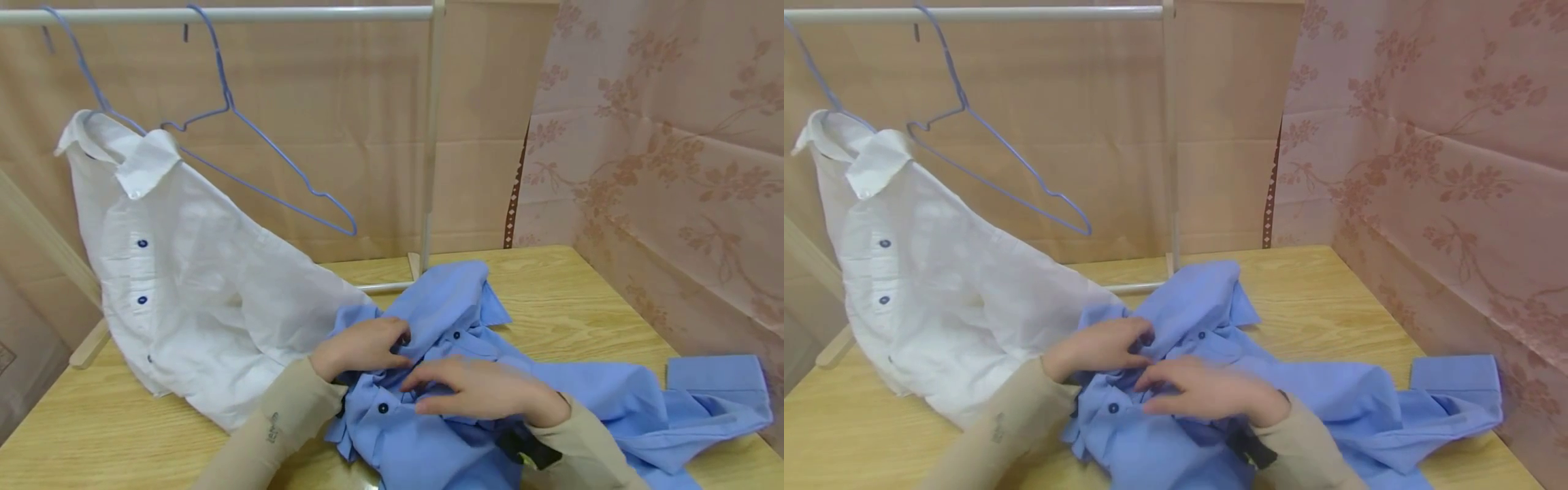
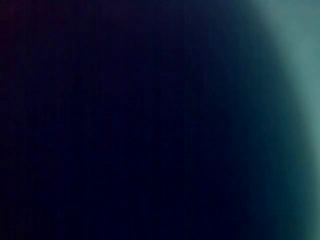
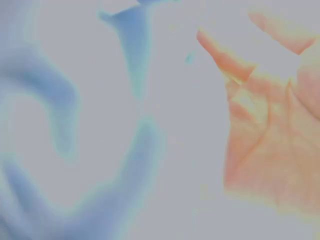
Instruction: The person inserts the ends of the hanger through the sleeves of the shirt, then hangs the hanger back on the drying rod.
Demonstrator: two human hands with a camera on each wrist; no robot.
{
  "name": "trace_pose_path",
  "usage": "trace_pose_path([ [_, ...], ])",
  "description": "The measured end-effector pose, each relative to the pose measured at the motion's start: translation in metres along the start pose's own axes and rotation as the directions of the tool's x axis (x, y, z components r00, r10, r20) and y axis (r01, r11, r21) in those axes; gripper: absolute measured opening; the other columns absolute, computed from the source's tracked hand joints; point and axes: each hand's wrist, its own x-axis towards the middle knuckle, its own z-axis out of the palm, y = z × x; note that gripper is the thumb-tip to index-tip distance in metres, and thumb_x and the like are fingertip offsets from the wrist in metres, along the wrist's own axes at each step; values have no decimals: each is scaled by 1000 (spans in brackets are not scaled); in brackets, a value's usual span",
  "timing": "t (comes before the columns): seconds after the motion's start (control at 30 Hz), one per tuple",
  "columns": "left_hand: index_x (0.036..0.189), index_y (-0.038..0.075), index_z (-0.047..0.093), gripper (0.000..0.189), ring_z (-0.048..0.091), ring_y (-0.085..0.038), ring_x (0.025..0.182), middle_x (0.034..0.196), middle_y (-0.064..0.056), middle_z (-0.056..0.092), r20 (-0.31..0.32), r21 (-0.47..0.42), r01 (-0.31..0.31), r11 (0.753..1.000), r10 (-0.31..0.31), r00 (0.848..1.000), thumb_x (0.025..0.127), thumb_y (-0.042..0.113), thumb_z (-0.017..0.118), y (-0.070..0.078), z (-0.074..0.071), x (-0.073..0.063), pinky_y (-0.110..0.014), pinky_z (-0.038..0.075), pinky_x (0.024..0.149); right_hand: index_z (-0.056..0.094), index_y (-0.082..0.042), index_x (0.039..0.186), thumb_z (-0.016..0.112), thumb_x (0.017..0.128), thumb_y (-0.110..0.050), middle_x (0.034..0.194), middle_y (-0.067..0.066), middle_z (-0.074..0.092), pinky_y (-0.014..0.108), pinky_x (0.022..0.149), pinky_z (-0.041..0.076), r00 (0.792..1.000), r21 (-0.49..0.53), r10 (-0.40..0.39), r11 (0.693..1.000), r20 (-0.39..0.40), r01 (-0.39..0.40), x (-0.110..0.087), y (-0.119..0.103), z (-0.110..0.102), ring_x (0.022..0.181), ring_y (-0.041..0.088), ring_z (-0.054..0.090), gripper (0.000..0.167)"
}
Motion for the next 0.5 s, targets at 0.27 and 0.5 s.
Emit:
trace_pose_path([
  [0.27,86,15,51,16,46,-11,69,79,5,46,28,70,23,997,-26,999,85,27,62,0,4,2,-25,38,63,57,-15,117,46,96,-17,128,2,52,24,89,43,904,245,39,967,-426,74,-35,2,-43,112,12,51,24],
  [0.5,80,15,50,10,46,-11,69,77,4,47,36,95,-28,995,25,999,87,16,58,-2,5,4,-25,38,64,55,4,116,40,96,-5,124,4,55,22,90,43,629,394,41,810,-776,434,-60,21,-70,111,13,54,26],
])
